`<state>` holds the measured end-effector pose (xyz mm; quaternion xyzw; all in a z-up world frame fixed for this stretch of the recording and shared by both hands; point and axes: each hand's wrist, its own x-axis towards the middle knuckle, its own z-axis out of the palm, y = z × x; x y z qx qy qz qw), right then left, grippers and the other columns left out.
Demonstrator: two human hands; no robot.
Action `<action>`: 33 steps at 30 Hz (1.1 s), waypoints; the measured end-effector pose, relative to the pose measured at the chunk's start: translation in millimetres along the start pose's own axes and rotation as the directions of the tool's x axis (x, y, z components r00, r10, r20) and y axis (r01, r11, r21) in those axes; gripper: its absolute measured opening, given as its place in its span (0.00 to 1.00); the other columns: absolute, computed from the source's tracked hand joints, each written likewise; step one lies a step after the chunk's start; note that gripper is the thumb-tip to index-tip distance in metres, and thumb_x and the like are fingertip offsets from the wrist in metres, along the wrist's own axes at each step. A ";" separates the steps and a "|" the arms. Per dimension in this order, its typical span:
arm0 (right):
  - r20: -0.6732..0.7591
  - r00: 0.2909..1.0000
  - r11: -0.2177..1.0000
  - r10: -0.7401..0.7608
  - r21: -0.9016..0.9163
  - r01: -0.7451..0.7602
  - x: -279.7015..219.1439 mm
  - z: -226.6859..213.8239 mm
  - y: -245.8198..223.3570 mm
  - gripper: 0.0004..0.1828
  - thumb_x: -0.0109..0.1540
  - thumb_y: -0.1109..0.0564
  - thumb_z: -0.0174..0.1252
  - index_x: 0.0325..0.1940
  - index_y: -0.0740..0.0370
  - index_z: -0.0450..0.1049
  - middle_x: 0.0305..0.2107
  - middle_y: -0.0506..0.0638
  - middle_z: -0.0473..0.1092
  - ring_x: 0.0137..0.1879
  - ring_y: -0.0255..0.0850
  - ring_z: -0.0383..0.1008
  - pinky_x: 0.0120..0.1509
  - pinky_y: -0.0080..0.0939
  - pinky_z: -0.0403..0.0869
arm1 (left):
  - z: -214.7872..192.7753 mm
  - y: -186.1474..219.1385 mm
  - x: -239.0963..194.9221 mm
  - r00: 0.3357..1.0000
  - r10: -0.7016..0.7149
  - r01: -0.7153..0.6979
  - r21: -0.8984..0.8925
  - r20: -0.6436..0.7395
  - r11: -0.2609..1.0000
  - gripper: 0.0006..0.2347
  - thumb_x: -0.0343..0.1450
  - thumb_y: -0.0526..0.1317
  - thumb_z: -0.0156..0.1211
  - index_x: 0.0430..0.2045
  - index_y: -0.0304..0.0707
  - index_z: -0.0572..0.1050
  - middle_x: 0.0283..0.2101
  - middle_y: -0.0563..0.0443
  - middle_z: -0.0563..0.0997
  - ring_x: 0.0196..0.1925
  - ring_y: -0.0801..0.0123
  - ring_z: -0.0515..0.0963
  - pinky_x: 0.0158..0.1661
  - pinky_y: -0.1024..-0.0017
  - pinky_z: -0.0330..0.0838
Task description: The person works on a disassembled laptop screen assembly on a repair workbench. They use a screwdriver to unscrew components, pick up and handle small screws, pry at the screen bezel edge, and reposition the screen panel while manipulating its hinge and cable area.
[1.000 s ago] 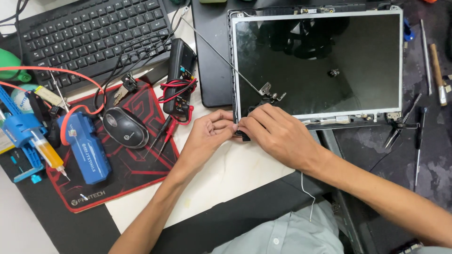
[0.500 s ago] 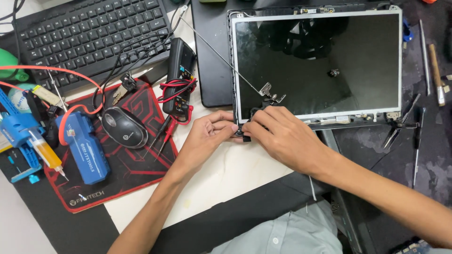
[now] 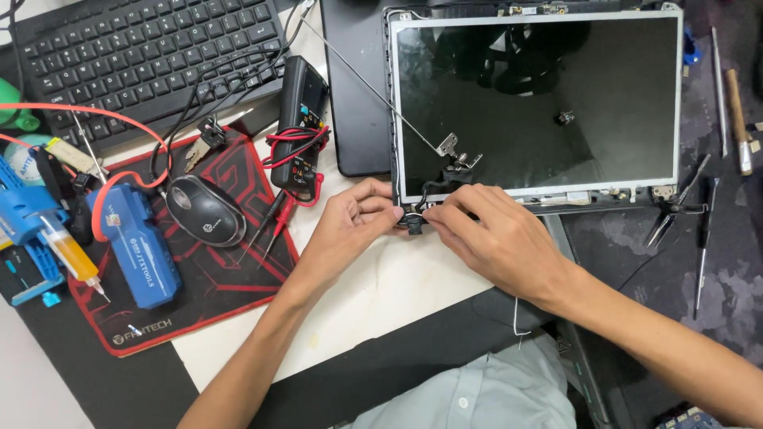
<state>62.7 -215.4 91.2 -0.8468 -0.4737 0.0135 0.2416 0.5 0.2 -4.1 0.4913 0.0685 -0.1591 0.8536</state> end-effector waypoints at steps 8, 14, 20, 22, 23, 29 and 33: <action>0.025 0.993 0.988 -0.119 -0.094 0.121 -3.9 2.2 0.7 0.16 0.57 0.64 0.62 0.49 0.69 0.76 0.38 0.53 0.70 0.44 0.46 0.73 0.48 0.43 0.73 | 8.9 6.2 -1.2 0.999 -0.033 0.033 0.010 -0.028 0.999 0.08 0.74 0.29 0.57 0.45 0.24 0.71 0.39 0.46 0.81 0.39 0.74 0.84 0.45 0.74 0.82; 0.070 0.988 0.984 -0.135 -0.110 0.142 2.3 4.7 -3.4 0.15 0.57 0.64 0.61 0.48 0.70 0.76 0.38 0.53 0.68 0.44 0.45 0.72 0.47 0.43 0.73 | 12.2 2.3 -2.5 0.997 -0.013 0.015 0.033 -0.072 0.999 0.07 0.74 0.28 0.59 0.42 0.24 0.70 0.36 0.46 0.81 0.37 0.74 0.83 0.41 0.77 0.78; 0.060 0.998 1.000 -0.020 -0.017 0.022 5.7 6.1 -6.8 0.10 0.61 0.60 0.63 0.44 0.67 0.75 0.35 0.53 0.68 0.44 0.49 0.72 0.50 0.47 0.71 | 15.6 7.2 -4.8 0.996 0.005 -0.003 0.024 -0.085 1.000 0.07 0.74 0.28 0.59 0.42 0.24 0.71 0.35 0.47 0.81 0.37 0.74 0.83 0.42 0.78 0.78; 0.032 0.999 1.000 0.000 -0.006 0.000 4.2 5.9 -8.2 0.09 0.61 0.59 0.64 0.42 0.65 0.74 0.35 0.52 0.68 0.46 0.50 0.72 0.52 0.48 0.71 | 15.9 7.3 -4.8 0.996 0.009 -0.007 0.020 -0.084 1.000 0.07 0.73 0.28 0.59 0.43 0.24 0.71 0.35 0.47 0.81 0.37 0.74 0.83 0.42 0.78 0.77; 0.030 0.998 0.998 0.051 0.042 -0.053 2.1 5.8 -9.0 0.09 0.61 0.60 0.64 0.43 0.64 0.75 0.35 0.51 0.69 0.46 0.49 0.73 0.53 0.49 0.70 | 16.1 7.1 -4.6 0.997 0.002 -0.001 0.012 -0.074 1.000 0.07 0.74 0.29 0.59 0.42 0.24 0.71 0.36 0.46 0.82 0.37 0.73 0.84 0.42 0.77 0.78; 0.076 0.967 0.937 0.244 0.239 -0.256 -16.4 -1.7 -34.0 0.14 0.61 0.61 0.64 0.51 0.61 0.78 0.36 0.50 0.73 0.42 0.46 0.73 0.50 0.45 0.70 | 13.5 2.9 -3.6 0.998 -0.012 0.010 -0.020 -0.068 1.000 0.07 0.74 0.29 0.58 0.43 0.25 0.71 0.37 0.47 0.80 0.38 0.74 0.83 0.43 0.75 0.79; 0.135 0.976 0.923 0.173 0.323 -0.209 -32.7 -2.3 -47.6 0.18 0.61 0.64 0.63 0.56 0.63 0.75 0.38 0.51 0.74 0.44 0.47 0.75 0.49 0.44 0.72 | 14.4 3.3 -1.4 0.999 -0.008 0.008 0.001 -0.048 1.000 0.07 0.75 0.30 0.57 0.43 0.26 0.70 0.36 0.48 0.79 0.40 0.75 0.82 0.45 0.74 0.81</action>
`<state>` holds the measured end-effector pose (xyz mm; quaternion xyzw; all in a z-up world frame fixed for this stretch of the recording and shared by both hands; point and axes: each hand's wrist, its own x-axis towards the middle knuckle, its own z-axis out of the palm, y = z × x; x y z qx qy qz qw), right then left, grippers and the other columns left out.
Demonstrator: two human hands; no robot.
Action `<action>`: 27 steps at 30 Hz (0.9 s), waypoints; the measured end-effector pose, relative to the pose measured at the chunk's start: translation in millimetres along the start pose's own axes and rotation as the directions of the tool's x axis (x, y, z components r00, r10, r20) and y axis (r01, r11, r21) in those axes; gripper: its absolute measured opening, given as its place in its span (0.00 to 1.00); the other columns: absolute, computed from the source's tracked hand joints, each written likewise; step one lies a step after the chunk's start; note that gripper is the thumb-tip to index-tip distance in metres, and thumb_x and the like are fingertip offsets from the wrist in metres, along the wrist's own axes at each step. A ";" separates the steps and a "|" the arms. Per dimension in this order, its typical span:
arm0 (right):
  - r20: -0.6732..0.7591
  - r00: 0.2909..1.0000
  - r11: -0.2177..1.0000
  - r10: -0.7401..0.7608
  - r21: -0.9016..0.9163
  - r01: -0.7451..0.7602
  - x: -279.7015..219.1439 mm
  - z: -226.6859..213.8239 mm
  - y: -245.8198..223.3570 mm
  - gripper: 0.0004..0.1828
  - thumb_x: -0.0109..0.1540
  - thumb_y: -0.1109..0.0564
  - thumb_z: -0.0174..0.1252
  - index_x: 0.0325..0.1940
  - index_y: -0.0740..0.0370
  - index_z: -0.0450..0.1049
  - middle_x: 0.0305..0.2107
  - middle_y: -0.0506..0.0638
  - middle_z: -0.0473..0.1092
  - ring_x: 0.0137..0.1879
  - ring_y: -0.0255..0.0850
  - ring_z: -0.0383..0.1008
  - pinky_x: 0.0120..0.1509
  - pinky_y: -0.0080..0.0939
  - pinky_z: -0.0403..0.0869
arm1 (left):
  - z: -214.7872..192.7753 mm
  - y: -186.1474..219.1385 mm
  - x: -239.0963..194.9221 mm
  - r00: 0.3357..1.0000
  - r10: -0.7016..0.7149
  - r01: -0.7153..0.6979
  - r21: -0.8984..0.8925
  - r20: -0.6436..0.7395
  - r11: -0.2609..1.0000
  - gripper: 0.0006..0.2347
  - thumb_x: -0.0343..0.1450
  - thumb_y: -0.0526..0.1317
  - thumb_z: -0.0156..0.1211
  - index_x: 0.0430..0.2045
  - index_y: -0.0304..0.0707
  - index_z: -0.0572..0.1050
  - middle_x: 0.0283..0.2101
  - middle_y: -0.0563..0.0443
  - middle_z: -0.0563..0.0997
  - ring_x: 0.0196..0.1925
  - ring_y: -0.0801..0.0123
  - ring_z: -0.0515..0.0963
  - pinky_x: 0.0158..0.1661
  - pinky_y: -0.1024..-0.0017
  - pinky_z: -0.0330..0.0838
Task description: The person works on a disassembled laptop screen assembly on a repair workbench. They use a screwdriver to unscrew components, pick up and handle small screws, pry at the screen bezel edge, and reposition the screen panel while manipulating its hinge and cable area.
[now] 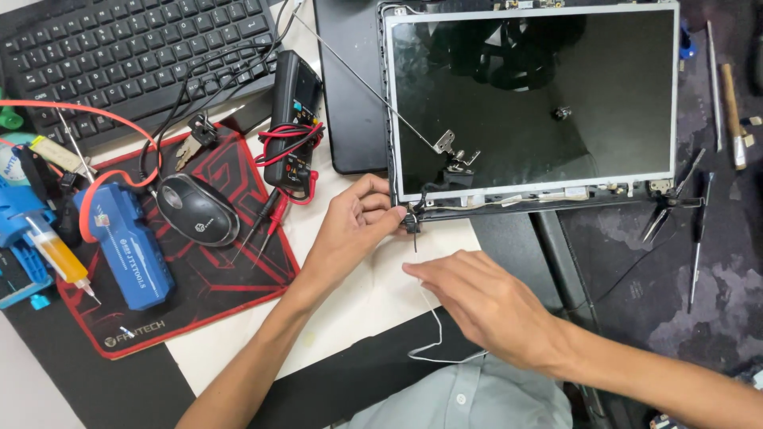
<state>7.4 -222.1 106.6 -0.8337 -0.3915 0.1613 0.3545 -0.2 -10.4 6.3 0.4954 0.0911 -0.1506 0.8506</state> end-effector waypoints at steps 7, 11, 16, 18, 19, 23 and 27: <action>0.098 0.983 0.981 -0.154 -0.106 0.164 -1.8 -1.0 13.8 0.25 0.56 0.67 0.60 0.59 0.67 0.73 0.36 0.53 0.74 0.43 0.48 0.76 0.50 0.48 0.74 | 1.5 0.2 -1.3 0.999 0.031 -0.032 0.022 0.018 0.999 0.06 0.76 0.30 0.57 0.44 0.26 0.70 0.37 0.47 0.80 0.39 0.74 0.82 0.45 0.72 0.82; -0.085 0.989 0.990 0.119 0.086 -0.112 6.5 -1.2 13.5 0.18 0.63 0.65 0.59 0.57 0.66 0.71 0.38 0.55 0.77 0.43 0.46 0.80 0.47 0.42 0.77 | 0.3 0.3 -1.0 1.000 0.020 -0.020 0.019 0.011 1.000 0.06 0.76 0.31 0.56 0.43 0.27 0.69 0.40 0.45 0.81 0.41 0.73 0.83 0.45 0.73 0.81; 0.002 0.932 0.904 0.363 0.243 -0.353 2.5 5.2 14.4 0.21 0.63 0.60 0.61 0.60 0.64 0.70 0.37 0.54 0.80 0.43 0.42 0.84 0.43 0.38 0.79 | 2.1 3.1 -2.8 0.999 0.034 -0.033 -0.011 0.036 0.999 0.06 0.76 0.32 0.56 0.44 0.27 0.69 0.40 0.45 0.81 0.42 0.73 0.83 0.46 0.72 0.82; -0.039 0.959 0.950 0.282 0.155 -0.273 -0.7 7.0 21.4 0.20 0.65 0.62 0.59 0.61 0.63 0.71 0.36 0.52 0.80 0.42 0.43 0.84 0.44 0.38 0.79 | 3.7 4.4 -3.2 1.000 0.009 -0.010 0.010 0.030 1.000 0.07 0.76 0.31 0.57 0.45 0.28 0.69 0.41 0.44 0.81 0.42 0.71 0.84 0.46 0.72 0.81; -0.039 0.959 0.949 0.282 0.155 -0.273 5.8 2.3 22.4 0.20 0.65 0.62 0.59 0.61 0.63 0.71 0.36 0.52 0.80 0.42 0.43 0.84 0.44 0.38 0.79 | 3.3 4.2 -3.0 0.999 0.009 -0.009 0.011 0.031 1.000 0.07 0.76 0.31 0.57 0.45 0.28 0.69 0.41 0.44 0.81 0.42 0.71 0.84 0.46 0.72 0.81; -0.255 0.965 0.951 -0.067 -0.308 -0.016 34.1 -17.9 22.0 0.19 0.62 0.61 0.63 0.58 0.60 0.75 0.44 0.57 0.73 0.48 0.48 0.74 0.53 0.47 0.69 | 2.8 2.2 -1.1 0.999 0.018 -0.019 0.039 0.048 0.999 0.07 0.76 0.30 0.56 0.45 0.28 0.68 0.42 0.44 0.81 0.43 0.70 0.84 0.47 0.71 0.82; -0.126 0.948 0.870 -0.292 -0.447 0.208 41.5 -15.0 36.0 0.15 0.56 0.60 0.66 0.47 0.55 0.77 0.49 0.51 0.74 0.60 0.46 0.70 0.67 0.54 0.55 | 2.0 2.0 -2.7 0.995 0.063 -0.065 0.026 0.072 0.998 0.07 0.76 0.30 0.55 0.47 0.28 0.68 0.44 0.44 0.80 0.45 0.71 0.83 0.47 0.70 0.82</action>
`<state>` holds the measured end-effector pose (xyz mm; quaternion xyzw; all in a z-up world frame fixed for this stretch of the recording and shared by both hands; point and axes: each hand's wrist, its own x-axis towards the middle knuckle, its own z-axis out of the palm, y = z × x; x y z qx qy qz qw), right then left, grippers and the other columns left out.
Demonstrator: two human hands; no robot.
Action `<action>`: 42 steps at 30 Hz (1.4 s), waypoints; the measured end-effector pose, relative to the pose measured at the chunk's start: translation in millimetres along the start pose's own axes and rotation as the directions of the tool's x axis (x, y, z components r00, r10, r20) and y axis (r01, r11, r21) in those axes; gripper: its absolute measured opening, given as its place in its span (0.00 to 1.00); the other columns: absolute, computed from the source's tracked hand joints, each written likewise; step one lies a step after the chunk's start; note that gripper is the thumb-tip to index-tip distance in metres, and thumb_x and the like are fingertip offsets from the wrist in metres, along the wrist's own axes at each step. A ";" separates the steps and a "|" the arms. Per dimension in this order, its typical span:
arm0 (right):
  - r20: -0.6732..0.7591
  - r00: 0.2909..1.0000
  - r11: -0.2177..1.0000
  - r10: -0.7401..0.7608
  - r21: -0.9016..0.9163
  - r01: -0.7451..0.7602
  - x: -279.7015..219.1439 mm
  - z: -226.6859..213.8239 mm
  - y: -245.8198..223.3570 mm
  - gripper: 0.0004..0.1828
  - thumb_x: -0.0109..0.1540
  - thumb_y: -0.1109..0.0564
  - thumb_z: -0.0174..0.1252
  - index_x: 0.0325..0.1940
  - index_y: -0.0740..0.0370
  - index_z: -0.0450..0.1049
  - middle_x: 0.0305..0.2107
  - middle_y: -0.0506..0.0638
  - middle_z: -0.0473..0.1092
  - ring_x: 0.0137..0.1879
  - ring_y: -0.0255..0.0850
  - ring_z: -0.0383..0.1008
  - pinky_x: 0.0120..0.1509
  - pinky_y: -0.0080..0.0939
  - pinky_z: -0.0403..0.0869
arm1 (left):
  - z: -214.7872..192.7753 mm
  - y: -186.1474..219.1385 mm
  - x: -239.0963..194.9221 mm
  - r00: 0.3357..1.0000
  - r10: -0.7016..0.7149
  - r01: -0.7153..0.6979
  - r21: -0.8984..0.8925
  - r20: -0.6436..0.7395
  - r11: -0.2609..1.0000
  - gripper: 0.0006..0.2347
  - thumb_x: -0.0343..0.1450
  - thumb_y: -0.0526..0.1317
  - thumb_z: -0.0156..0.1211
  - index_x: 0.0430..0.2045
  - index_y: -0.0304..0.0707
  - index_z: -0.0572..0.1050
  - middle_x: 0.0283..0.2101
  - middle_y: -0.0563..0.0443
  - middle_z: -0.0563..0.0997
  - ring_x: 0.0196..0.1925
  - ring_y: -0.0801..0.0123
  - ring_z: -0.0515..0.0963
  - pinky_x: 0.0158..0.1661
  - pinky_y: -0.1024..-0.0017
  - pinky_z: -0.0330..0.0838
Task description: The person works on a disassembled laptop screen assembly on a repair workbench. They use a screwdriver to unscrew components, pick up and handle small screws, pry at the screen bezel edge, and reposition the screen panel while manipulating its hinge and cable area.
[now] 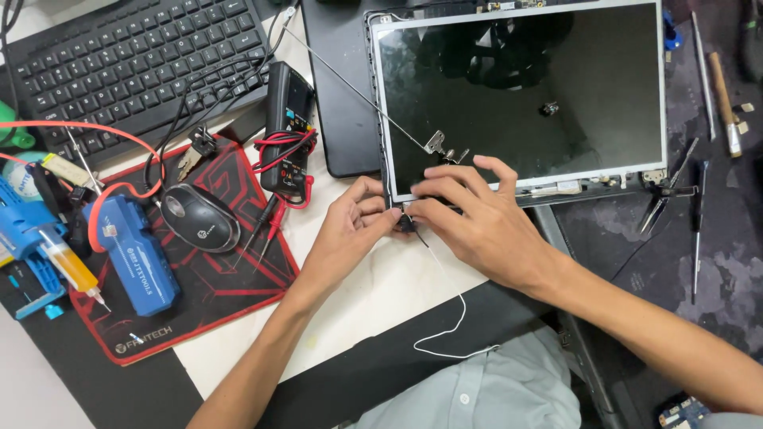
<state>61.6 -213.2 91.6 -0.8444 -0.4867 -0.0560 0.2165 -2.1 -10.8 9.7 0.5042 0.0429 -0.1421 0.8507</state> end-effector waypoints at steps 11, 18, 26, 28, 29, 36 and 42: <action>0.023 0.993 0.990 0.116 0.076 -0.118 -15.0 15.6 -3.5 0.12 0.58 0.62 0.64 0.46 0.57 0.78 0.39 0.44 0.71 0.52 0.41 0.71 0.65 0.52 0.57 | -1.6 -6.8 -0.8 1.000 0.005 -0.005 -0.029 -0.005 1.000 0.07 0.76 0.30 0.55 0.46 0.27 0.69 0.43 0.42 0.81 0.42 0.69 0.83 0.45 0.69 0.81; 0.017 0.997 0.996 -0.071 -0.048 0.072 -23.1 18.3 11.6 0.17 0.58 0.61 0.58 0.52 0.59 0.75 0.44 0.48 0.72 0.56 0.41 0.72 0.69 0.54 0.59 | 4.2 -5.8 0.1 0.997 -0.002 -0.002 -0.048 -0.078 0.999 0.08 0.75 0.32 0.56 0.46 0.25 0.71 0.41 0.42 0.83 0.40 0.67 0.84 0.44 0.67 0.83; -0.012 0.957 0.953 -0.289 -0.099 0.287 -30.6 19.9 33.2 0.19 0.60 0.59 0.57 0.56 0.65 0.74 0.48 0.51 0.72 0.61 0.44 0.72 0.70 0.54 0.63 | 13.2 -3.1 3.5 0.987 -0.028 0.039 0.070 -0.161 0.997 0.09 0.75 0.33 0.56 0.46 0.26 0.72 0.39 0.40 0.84 0.37 0.65 0.85 0.42 0.70 0.80; -0.020 0.951 0.947 -0.308 -0.107 0.304 -31.3 18.9 36.5 0.19 0.61 0.59 0.57 0.55 0.65 0.74 0.48 0.52 0.72 0.61 0.45 0.72 0.70 0.54 0.64 | 14.5 -5.9 4.2 0.985 -0.042 0.062 0.114 -0.169 0.992 0.09 0.75 0.33 0.56 0.45 0.26 0.72 0.38 0.39 0.85 0.35 0.64 0.85 0.40 0.71 0.79; -0.009 0.946 0.940 -0.324 -0.112 0.321 -31.9 16.8 38.1 0.18 0.60 0.59 0.57 0.54 0.65 0.74 0.47 0.52 0.72 0.60 0.45 0.72 0.70 0.55 0.64 | 15.6 -8.8 5.2 0.985 -0.031 0.054 0.134 -0.168 0.990 0.09 0.75 0.34 0.55 0.44 0.25 0.72 0.39 0.40 0.85 0.36 0.67 0.85 0.41 0.71 0.80; -0.004 0.920 0.907 -0.392 -0.167 0.386 -39.3 14.2 46.6 0.14 0.60 0.59 0.57 0.50 0.63 0.74 0.44 0.52 0.72 0.59 0.47 0.72 0.70 0.54 0.66 | 28.1 -8.4 6.9 0.985 0.012 0.037 0.279 -0.172 0.960 0.08 0.75 0.35 0.57 0.42 0.26 0.73 0.38 0.45 0.85 0.35 0.74 0.83 0.36 0.72 0.82; -0.035 0.940 0.934 -0.339 -0.129 0.333 -39.1 9.7 41.8 0.16 0.59 0.60 0.58 0.51 0.64 0.75 0.45 0.51 0.72 0.59 0.45 0.72 0.69 0.53 0.65 | 40.4 24.8 4.0 0.960 -0.022 0.197 0.617 -0.279 0.762 0.11 0.73 0.39 0.60 0.45 0.32 0.77 0.24 0.42 0.79 0.23 0.75 0.78 0.24 0.73 0.70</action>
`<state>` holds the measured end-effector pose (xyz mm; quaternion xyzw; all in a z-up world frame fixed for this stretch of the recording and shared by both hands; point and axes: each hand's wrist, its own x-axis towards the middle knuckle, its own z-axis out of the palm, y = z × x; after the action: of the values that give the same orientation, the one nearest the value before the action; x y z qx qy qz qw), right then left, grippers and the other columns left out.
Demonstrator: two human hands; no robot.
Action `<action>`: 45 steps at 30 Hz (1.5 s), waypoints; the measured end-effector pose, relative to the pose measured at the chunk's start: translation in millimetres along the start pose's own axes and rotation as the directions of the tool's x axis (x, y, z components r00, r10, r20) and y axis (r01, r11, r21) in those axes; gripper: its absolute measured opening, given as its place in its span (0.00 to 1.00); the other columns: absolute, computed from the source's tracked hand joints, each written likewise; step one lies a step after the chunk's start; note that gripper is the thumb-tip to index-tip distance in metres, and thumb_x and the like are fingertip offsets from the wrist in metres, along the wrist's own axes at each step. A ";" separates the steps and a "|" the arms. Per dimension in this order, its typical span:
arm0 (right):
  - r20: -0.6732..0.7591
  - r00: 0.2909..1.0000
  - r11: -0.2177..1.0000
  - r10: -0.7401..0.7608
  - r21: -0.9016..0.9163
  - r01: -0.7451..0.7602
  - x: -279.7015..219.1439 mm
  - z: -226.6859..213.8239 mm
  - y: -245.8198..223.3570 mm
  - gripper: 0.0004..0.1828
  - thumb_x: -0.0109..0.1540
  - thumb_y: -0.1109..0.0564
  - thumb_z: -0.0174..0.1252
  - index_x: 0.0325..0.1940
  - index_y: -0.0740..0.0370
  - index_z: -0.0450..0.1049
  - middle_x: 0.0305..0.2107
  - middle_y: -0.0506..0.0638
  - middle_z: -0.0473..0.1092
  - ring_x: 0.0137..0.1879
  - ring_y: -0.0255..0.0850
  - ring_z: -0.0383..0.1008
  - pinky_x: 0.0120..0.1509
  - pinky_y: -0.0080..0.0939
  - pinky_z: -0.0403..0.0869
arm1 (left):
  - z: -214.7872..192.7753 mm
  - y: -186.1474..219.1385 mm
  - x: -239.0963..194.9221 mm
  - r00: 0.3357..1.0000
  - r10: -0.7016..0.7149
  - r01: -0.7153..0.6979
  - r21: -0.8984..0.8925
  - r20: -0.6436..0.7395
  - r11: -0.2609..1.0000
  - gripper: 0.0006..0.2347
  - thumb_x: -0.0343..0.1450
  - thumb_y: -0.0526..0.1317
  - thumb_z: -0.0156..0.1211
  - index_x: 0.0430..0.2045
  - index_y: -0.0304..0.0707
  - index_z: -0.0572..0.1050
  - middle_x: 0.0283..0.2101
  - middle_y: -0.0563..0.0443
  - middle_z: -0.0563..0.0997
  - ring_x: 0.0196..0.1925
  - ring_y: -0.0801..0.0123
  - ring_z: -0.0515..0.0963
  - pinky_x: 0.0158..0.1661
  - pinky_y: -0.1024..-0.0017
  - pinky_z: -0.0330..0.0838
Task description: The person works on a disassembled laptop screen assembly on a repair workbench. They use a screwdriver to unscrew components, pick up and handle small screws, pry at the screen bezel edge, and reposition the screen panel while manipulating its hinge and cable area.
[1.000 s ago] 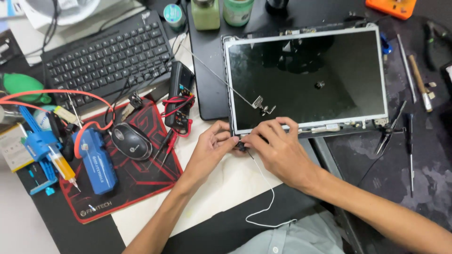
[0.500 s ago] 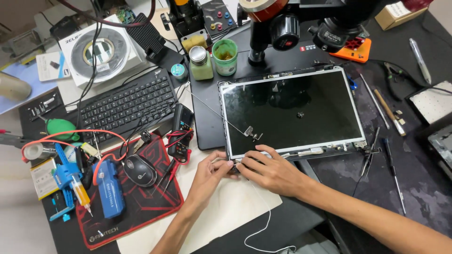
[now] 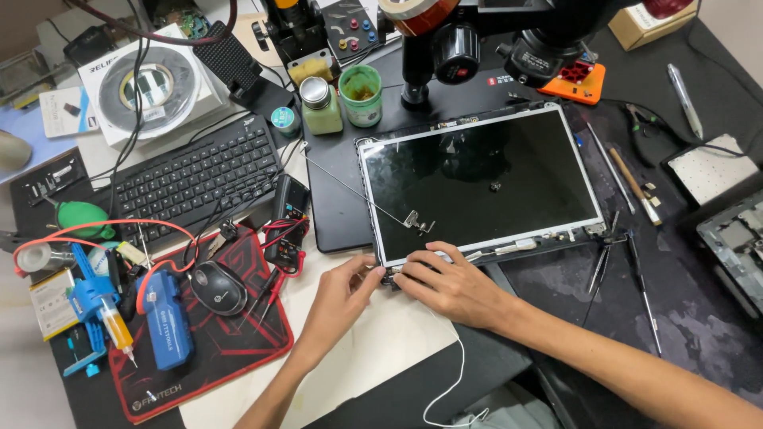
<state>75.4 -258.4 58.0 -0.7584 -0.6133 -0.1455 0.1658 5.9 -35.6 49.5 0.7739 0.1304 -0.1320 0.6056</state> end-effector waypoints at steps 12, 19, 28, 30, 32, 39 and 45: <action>0.094 0.979 0.888 0.181 0.413 -0.204 15.9 -36.1 29.6 0.28 0.52 0.66 0.57 0.57 0.58 0.76 0.48 0.49 0.73 0.55 0.43 0.73 0.69 0.53 0.64 | -10.4 20.1 22.7 0.770 0.578 -0.464 0.385 -0.271 0.798 0.05 0.73 0.33 0.60 0.33 0.28 0.77 0.32 0.44 0.79 0.30 0.60 0.77 0.33 0.66 0.71; -0.018 0.959 0.951 0.283 0.138 -0.278 24.3 -39.4 44.7 0.26 0.53 0.64 0.60 0.56 0.58 0.75 0.54 0.55 0.70 0.61 0.49 0.69 0.65 0.52 0.63 | -22.1 18.6 40.9 0.664 0.685 -0.495 0.511 -0.298 0.702 0.04 0.72 0.31 0.60 0.35 0.27 0.78 0.36 0.42 0.78 0.41 0.52 0.76 0.44 0.61 0.70; 0.018 0.968 0.968 0.250 0.014 -0.250 13.4 -28.7 59.6 0.18 0.58 0.59 0.60 0.53 0.59 0.75 0.51 0.50 0.72 0.60 0.45 0.70 0.66 0.54 0.62 | -19.2 10.5 49.8 0.650 0.699 -0.526 0.489 -0.296 0.696 0.07 0.72 0.30 0.59 0.42 0.28 0.77 0.44 0.40 0.77 0.47 0.50 0.76 0.49 0.60 0.71; 0.081 0.963 0.966 0.257 -0.010 -0.257 5.1 -24.1 67.1 0.18 0.59 0.62 0.59 0.54 0.59 0.75 0.48 0.47 0.73 0.57 0.42 0.72 0.67 0.52 0.64 | -19.2 9.9 52.3 0.636 0.710 -0.533 0.493 -0.303 0.688 0.08 0.72 0.30 0.59 0.42 0.28 0.77 0.44 0.40 0.77 0.47 0.50 0.76 0.49 0.60 0.71; 0.097 0.964 0.969 0.246 -0.002 -0.247 3.7 -25.4 67.0 0.19 0.58 0.63 0.59 0.54 0.59 0.75 0.47 0.46 0.74 0.56 0.42 0.73 0.67 0.51 0.64 | -18.9 9.5 53.9 0.635 0.708 -0.533 0.489 -0.309 0.691 0.08 0.72 0.30 0.59 0.43 0.28 0.77 0.44 0.40 0.77 0.47 0.50 0.76 0.50 0.59 0.71; -0.006 0.953 0.941 0.304 0.157 -0.300 8.9 -52.8 35.4 0.21 0.55 0.68 0.60 0.53 0.59 0.76 0.46 0.45 0.77 0.53 0.40 0.76 0.66 0.50 0.67 | -19.3 9.5 58.6 0.619 0.695 -0.556 0.421 -0.365 0.717 0.09 0.74 0.29 0.54 0.48 0.27 0.74 0.48 0.38 0.76 0.51 0.51 0.77 0.53 0.61 0.72; -0.124 0.915 0.898 0.383 0.284 -0.337 18.6 -65.5 -19.1 0.16 0.57 0.66 0.67 0.49 0.64 0.76 0.43 0.49 0.77 0.49 0.44 0.79 0.61 0.49 0.75 | -19.2 8.7 62.9 0.641 0.673 -0.582 0.337 -0.370 0.740 0.13 0.78 0.30 0.50 0.58 0.26 0.68 0.58 0.36 0.73 0.58 0.51 0.76 0.60 0.63 0.70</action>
<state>59.5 -266.5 126.4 -0.8152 -0.4583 -0.0982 0.3402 68.5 -16.3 39.1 0.8311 -0.0180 0.2669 0.4875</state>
